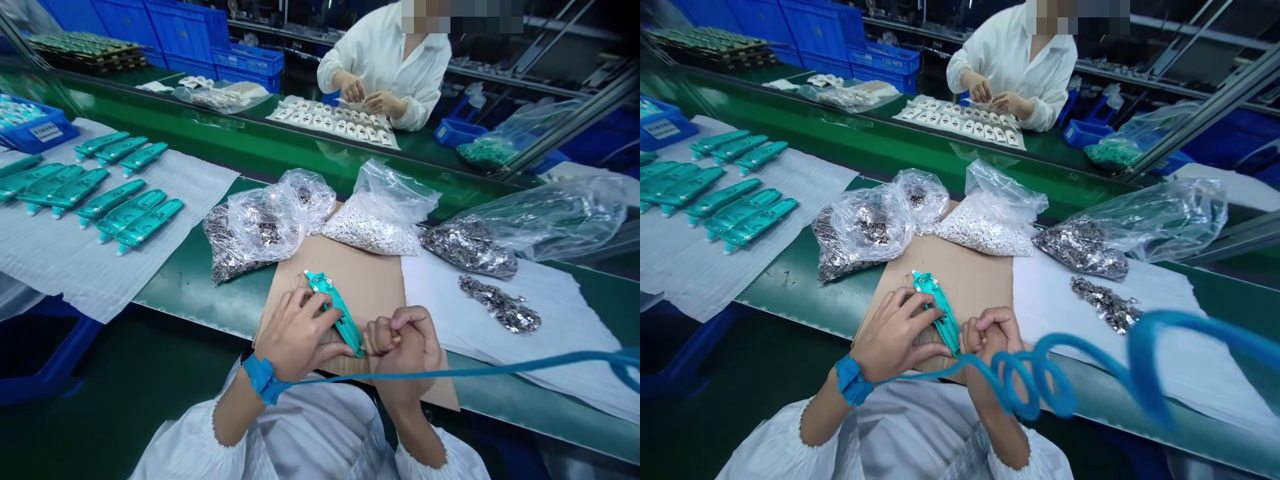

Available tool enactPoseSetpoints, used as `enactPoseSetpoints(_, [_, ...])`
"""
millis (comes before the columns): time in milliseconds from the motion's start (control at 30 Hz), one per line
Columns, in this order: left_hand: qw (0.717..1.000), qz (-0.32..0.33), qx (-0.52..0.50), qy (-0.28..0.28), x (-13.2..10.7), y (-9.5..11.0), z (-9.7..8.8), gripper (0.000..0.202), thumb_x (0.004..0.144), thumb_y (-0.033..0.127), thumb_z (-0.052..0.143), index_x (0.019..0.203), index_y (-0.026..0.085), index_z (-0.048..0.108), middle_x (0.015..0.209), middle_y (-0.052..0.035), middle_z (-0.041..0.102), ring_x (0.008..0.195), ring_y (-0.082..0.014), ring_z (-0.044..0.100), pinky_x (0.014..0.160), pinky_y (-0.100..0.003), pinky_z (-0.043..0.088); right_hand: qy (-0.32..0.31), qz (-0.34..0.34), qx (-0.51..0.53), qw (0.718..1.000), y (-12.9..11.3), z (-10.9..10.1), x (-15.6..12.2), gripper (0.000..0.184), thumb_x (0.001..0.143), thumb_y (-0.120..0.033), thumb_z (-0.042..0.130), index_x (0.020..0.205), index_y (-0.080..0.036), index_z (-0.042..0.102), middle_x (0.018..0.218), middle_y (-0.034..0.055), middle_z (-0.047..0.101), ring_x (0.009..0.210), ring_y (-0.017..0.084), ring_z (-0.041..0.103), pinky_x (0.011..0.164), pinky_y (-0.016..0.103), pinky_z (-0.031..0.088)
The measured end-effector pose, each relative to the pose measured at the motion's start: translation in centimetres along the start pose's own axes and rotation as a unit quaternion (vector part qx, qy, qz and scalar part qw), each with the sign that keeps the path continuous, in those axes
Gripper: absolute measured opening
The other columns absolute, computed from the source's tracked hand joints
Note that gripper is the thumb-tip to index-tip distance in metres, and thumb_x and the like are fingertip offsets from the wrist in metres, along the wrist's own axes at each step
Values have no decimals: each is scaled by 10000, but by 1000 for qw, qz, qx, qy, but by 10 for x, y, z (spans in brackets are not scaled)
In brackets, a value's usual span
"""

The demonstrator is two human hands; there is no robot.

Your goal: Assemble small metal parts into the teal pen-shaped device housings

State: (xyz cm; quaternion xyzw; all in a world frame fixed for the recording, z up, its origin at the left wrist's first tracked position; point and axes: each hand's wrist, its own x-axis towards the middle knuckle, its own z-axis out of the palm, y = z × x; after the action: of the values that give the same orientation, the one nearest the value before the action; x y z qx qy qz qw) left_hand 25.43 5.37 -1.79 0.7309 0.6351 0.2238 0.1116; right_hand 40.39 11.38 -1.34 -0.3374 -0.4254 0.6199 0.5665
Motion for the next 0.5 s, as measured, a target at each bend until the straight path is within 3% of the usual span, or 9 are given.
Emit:
enactPoseSetpoints(300, [1000, -4, 0, 13, 0, -1, 3, 524, 842, 698, 575, 1095, 243, 635, 1189, -47, 607, 1077, -281, 488, 899, -426, 424, 37, -7, 16, 999, -4, 2, -9, 154, 779, -126, 556, 732, -247, 472, 460, -116, 294, 359, 68, 206, 391, 180, 276])
enactPoseSetpoints(500, [1000, -2, 7, 22, 0, -1, 3, 500, 867, 679, 550, 1089, 240, 639, 1177, -59, 608, 1072, -284, 486, 901, -432, 415, 8, -16, 40, 999, -7, 5, -9, 160, 809, -116, 513, 730, -252, 481, 441, -113, 254, 360, 74, 173, 383, 170, 283])
